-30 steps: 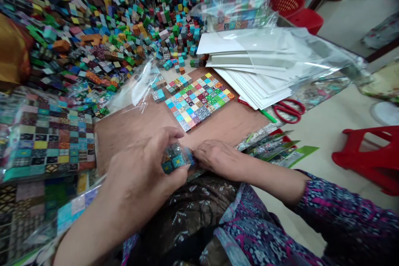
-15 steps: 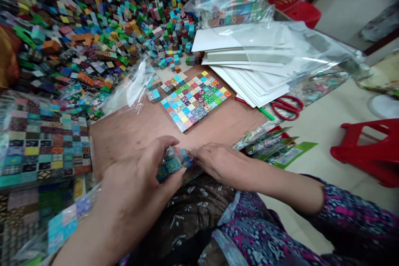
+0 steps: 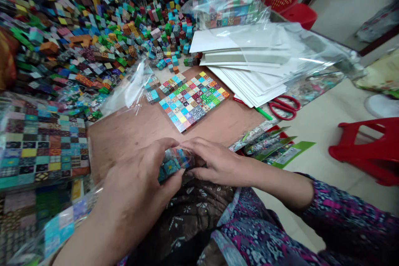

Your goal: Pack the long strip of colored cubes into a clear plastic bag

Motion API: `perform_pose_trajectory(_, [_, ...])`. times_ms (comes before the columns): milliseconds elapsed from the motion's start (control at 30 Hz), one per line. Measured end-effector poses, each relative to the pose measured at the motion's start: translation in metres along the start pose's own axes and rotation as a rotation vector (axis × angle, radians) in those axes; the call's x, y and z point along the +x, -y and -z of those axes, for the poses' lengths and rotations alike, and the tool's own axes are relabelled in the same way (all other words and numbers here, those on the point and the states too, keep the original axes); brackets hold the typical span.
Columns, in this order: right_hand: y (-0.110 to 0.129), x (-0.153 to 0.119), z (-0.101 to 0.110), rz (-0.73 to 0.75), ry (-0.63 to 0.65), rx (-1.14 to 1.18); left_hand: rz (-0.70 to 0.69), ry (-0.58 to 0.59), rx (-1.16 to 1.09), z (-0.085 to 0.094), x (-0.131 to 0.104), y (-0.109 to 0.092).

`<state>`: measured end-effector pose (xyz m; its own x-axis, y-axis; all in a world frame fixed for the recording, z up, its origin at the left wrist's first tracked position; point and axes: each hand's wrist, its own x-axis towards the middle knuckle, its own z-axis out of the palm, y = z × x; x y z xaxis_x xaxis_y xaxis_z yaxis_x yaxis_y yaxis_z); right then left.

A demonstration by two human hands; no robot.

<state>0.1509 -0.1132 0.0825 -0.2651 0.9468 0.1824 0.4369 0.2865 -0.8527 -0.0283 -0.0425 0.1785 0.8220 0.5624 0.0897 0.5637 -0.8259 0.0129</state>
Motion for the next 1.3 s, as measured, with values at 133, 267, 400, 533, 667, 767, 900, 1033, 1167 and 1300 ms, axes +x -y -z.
perform_pose_trajectory(133, [-0.007,0.008,-0.001,-0.019,0.023,0.004,-0.014,0.053,0.086,-0.001,0.002,0.0])
perform_pose_trajectory(267, [-0.009,0.013,0.003,-0.011,0.049,0.059,-0.002,0.067,0.128,-0.002,0.004,-0.002])
perform_pose_trajectory(400, [-0.01,0.015,0.004,-0.007,0.056,0.079,0.009,0.053,0.121,-0.002,0.005,-0.003])
perform_pose_trajectory(533, [-0.013,0.015,-0.002,-0.006,0.007,0.085,0.013,0.043,0.064,-0.003,0.007,-0.004])
perform_pose_trajectory(667, [-0.018,0.016,-0.006,0.041,-0.039,0.087,0.0,0.025,-0.007,-0.004,0.01,-0.005])
perform_pose_trajectory(767, [-0.021,0.017,-0.008,0.086,-0.055,0.11,0.004,0.009,-0.051,-0.004,0.009,-0.005])
perform_pose_trajectory(900, [-0.024,0.017,-0.009,0.107,-0.078,0.125,0.024,-0.011,-0.071,-0.004,0.008,-0.006])
perform_pose_trajectory(1033, [-0.025,0.018,-0.01,0.08,-0.078,0.113,0.036,-0.013,-0.087,-0.006,0.009,-0.007])
perform_pose_trajectory(1167, [-0.023,0.015,-0.008,0.055,-0.043,0.136,0.019,0.004,-0.044,-0.006,0.009,-0.006])
perform_pose_trajectory(1300, [-0.017,0.011,-0.007,0.059,-0.053,0.059,0.01,-0.013,-0.003,-0.008,0.003,-0.002])
